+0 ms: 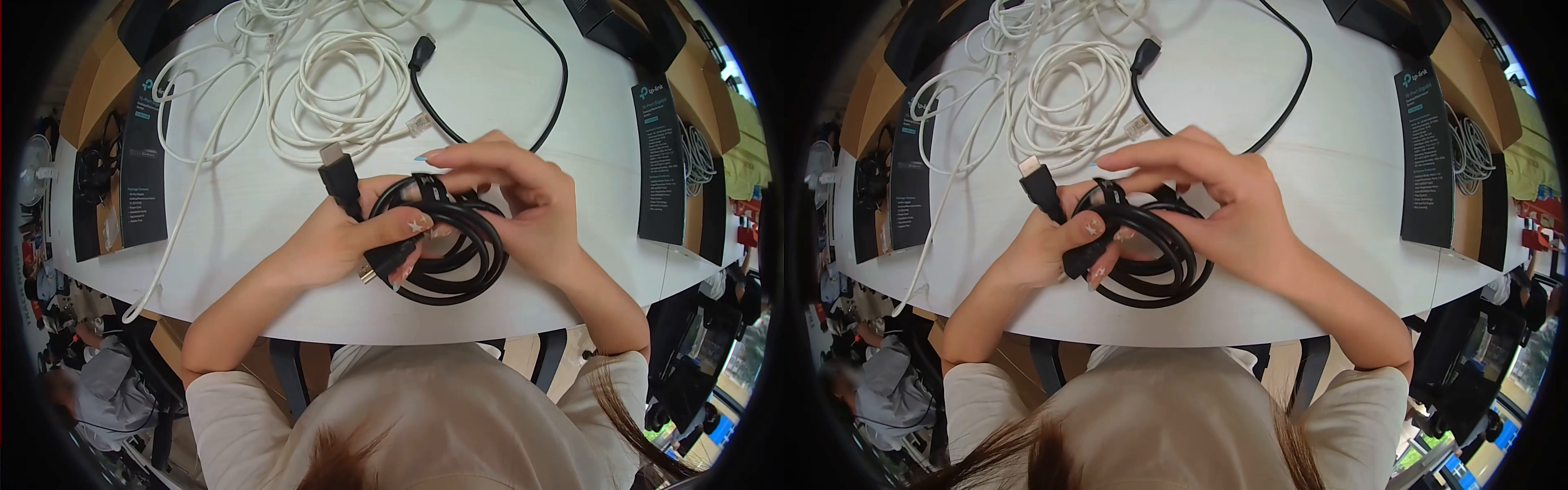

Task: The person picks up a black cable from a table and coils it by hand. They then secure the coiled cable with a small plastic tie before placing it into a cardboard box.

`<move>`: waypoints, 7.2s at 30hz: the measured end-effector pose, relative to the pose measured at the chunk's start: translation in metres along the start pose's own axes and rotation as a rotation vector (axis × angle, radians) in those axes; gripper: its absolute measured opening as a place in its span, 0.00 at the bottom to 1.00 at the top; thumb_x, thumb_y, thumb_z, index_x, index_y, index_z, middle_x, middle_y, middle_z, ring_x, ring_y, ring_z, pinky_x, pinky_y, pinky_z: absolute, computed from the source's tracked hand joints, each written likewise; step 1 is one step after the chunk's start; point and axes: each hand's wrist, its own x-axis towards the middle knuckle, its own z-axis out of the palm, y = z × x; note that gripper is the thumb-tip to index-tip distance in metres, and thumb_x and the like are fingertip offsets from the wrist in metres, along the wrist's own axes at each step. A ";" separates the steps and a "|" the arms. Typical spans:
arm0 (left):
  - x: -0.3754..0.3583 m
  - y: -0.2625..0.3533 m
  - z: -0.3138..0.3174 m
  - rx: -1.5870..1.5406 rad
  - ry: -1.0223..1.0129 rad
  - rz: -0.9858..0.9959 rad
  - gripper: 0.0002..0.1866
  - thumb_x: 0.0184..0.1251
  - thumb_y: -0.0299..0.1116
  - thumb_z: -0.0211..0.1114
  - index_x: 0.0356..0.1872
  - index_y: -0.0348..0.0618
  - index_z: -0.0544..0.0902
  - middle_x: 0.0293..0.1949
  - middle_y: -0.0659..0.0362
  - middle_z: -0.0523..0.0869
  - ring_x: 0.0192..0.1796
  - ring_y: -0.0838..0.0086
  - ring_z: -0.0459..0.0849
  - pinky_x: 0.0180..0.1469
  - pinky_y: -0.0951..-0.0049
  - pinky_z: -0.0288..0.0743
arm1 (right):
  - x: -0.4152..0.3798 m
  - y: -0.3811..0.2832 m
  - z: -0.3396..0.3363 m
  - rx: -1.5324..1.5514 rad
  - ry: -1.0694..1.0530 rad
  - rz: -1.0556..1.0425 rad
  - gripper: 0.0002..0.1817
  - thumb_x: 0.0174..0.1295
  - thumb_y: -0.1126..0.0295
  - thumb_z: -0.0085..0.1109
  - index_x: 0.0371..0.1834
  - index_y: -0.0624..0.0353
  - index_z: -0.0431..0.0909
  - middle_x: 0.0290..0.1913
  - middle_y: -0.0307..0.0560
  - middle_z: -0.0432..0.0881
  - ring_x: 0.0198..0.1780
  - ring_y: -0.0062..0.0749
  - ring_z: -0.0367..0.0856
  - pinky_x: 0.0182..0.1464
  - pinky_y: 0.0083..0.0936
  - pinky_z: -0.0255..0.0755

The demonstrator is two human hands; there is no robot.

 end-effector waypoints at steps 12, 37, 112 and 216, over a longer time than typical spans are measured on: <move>-0.001 0.004 0.004 0.075 0.179 0.168 0.29 0.57 0.56 0.60 0.37 0.35 0.70 0.14 0.59 0.73 0.15 0.77 0.72 0.43 0.66 0.79 | -0.002 -0.009 -0.006 -0.087 -0.116 0.249 0.23 0.66 0.69 0.46 0.65 0.58 0.62 0.45 0.50 0.78 0.44 0.28 0.75 0.48 0.20 0.67; -0.003 0.002 0.009 0.198 -0.236 -0.418 0.27 0.39 0.19 0.69 0.47 0.33 0.73 0.37 0.55 0.81 0.38 0.74 0.83 0.35 0.76 0.79 | -0.002 -0.014 0.003 0.020 -0.245 0.008 0.41 0.39 0.64 0.73 0.61 0.59 0.67 0.56 0.48 0.73 0.47 0.32 0.76 0.45 0.25 0.72; -0.250 0.113 -0.202 0.835 1.175 0.252 0.13 0.57 0.25 0.62 0.43 0.40 0.74 0.34 0.60 0.83 0.39 0.78 0.81 0.44 0.78 0.73 | 0.010 -0.001 -0.013 -0.160 0.372 0.173 0.13 0.65 0.67 0.46 0.47 0.62 0.74 0.48 0.43 0.76 0.40 0.19 0.71 0.36 0.15 0.68; -0.006 0.017 -0.014 0.013 0.177 0.346 0.26 0.69 0.33 0.47 0.66 0.46 0.52 0.41 0.52 0.75 0.27 0.78 0.75 0.33 0.81 0.65 | -0.010 -0.031 0.001 -0.695 -0.281 -0.365 0.18 0.46 0.57 0.65 0.35 0.56 0.75 0.39 0.39 0.72 0.40 0.34 0.70 0.41 0.29 0.62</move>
